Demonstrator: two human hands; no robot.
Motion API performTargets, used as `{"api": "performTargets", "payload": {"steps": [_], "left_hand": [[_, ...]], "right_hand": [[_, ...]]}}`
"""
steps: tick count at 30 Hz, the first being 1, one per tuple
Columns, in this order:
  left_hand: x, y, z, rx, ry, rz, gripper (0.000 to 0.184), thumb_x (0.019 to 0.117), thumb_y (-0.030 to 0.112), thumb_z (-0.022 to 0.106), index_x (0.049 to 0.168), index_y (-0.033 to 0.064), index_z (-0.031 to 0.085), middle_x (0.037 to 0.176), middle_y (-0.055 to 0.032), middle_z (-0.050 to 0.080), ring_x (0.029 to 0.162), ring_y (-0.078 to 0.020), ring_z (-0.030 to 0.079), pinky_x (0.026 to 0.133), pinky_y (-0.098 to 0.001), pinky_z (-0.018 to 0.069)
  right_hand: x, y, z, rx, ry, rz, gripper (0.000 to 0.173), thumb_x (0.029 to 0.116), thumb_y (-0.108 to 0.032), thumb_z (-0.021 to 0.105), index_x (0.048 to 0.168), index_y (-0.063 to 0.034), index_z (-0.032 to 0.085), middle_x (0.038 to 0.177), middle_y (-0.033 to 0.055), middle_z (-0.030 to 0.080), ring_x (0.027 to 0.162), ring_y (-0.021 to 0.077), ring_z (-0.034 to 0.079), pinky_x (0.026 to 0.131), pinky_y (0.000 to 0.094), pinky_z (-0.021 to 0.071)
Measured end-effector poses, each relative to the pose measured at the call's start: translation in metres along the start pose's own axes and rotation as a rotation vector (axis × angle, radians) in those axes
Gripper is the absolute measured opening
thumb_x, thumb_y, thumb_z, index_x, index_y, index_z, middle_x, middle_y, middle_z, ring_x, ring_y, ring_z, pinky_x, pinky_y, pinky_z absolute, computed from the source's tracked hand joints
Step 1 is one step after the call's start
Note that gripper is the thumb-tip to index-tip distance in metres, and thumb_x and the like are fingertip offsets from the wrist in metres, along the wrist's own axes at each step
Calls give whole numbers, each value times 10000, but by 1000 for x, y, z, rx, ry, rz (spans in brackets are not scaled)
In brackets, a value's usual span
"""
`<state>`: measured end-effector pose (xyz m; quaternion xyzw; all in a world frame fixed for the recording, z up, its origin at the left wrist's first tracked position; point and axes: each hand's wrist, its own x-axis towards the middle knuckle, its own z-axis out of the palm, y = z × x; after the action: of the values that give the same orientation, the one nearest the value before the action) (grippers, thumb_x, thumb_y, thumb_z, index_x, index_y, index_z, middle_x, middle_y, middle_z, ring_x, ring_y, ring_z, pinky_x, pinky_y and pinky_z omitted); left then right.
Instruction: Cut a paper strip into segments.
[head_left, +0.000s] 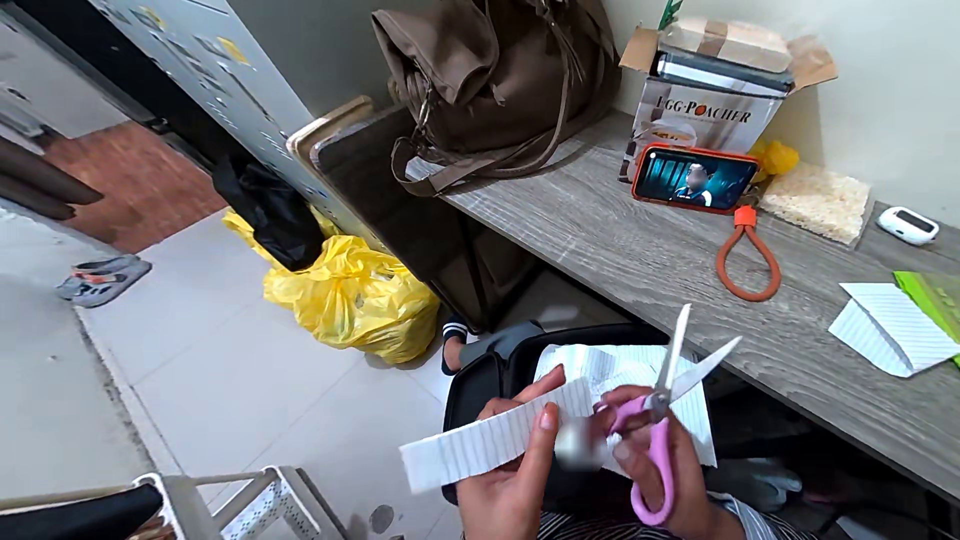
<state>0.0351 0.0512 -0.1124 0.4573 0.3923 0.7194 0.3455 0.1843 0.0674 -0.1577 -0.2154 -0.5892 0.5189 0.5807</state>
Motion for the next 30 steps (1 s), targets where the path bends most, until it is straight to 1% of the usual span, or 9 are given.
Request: {"api": "performTargets", "payload": {"steps": [3, 6, 10, 14, 17, 20, 22, 25, 30], "left_hand": [[-4, -2, 2, -8, -112, -82, 34, 971, 122, 678, 1003, 116, 686, 1100, -56, 784, 1024, -138, 751, 908, -281, 610], [-9, -8, 9, -36, -145, -103, 57, 962, 109, 682, 1016, 111, 701, 1082, -48, 786, 995, -120, 754, 883, -266, 613], [-12, -9, 15, -68, -146, -114, 125, 946, 109, 705, 1061, 154, 723, 1028, 20, 787, 936, -66, 745, 856, -238, 614], [-9, -14, 10, -87, -229, -104, 81, 945, 122, 713, 1024, 104, 723, 1098, -42, 779, 1026, -107, 739, 905, -261, 601], [-9, -12, 12, -89, -158, -111, 135, 930, 108, 726, 1061, 107, 763, 1064, -34, 785, 991, -106, 745, 891, -262, 609], [-6, -10, 12, -111, -27, -58, 167, 935, 112, 723, 1096, 81, 749, 1091, -69, 780, 1002, -143, 750, 887, -282, 616], [-2, -7, 9, -140, 48, -21, 199, 932, 125, 730, 1119, 56, 741, 1125, -93, 769, 1045, -169, 741, 918, -296, 607], [1, -3, 4, -169, 102, -12, 200, 940, 145, 728, 1115, 48, 729, 1161, -117, 758, 1079, -189, 733, 937, -311, 601], [-1, -2, 3, -179, 118, -28, 164, 961, 146, 706, 1095, 49, 704, 1213, -152, 737, 1082, -219, 739, 886, -318, 626]], "right_hand": [[9, -5, -4, 55, 118, 19, 380, 936, -154, 723, 1292, -150, 591, 1085, -78, 747, 990, 27, 700, 898, 216, 573], [9, -7, -3, 105, 166, 71, 375, 872, -75, 764, 1221, -143, 646, 1027, -85, 735, 916, -7, 687, 829, 180, 574], [10, -7, -5, 144, 151, 79, 352, 875, -76, 772, 1205, -149, 674, 1072, -44, 743, 958, 38, 707, 851, 222, 594], [13, -7, -7, 91, 142, 57, 357, 864, -91, 785, 1199, -158, 681, 1081, -80, 729, 956, -3, 684, 848, 181, 576], [14, -6, -6, 60, 140, 53, 356, 876, -96, 768, 1213, -154, 672, 1072, -97, 720, 944, -19, 671, 834, 170, 569], [15, -3, -5, -6, 16, 19, 363, 960, -186, 687, 1310, -155, 598, 1093, -122, 691, 995, -24, 649, 877, 184, 556], [12, 0, -5, -15, -83, 13, 391, 1012, -312, 632, 1366, -160, 567, 1110, -79, 712, 1028, 35, 679, 907, 243, 576], [5, 4, -3, -44, -202, 59, 481, 1011, -415, 619, 1354, -81, 570, 1064, -3, 714, 1023, 61, 677, 925, 269, 565], [-1, 4, 1, -77, -336, 170, 604, 986, -448, 646, 1294, 66, 568, 1008, 74, 689, 946, 37, 657, 879, 219, 550]]}}
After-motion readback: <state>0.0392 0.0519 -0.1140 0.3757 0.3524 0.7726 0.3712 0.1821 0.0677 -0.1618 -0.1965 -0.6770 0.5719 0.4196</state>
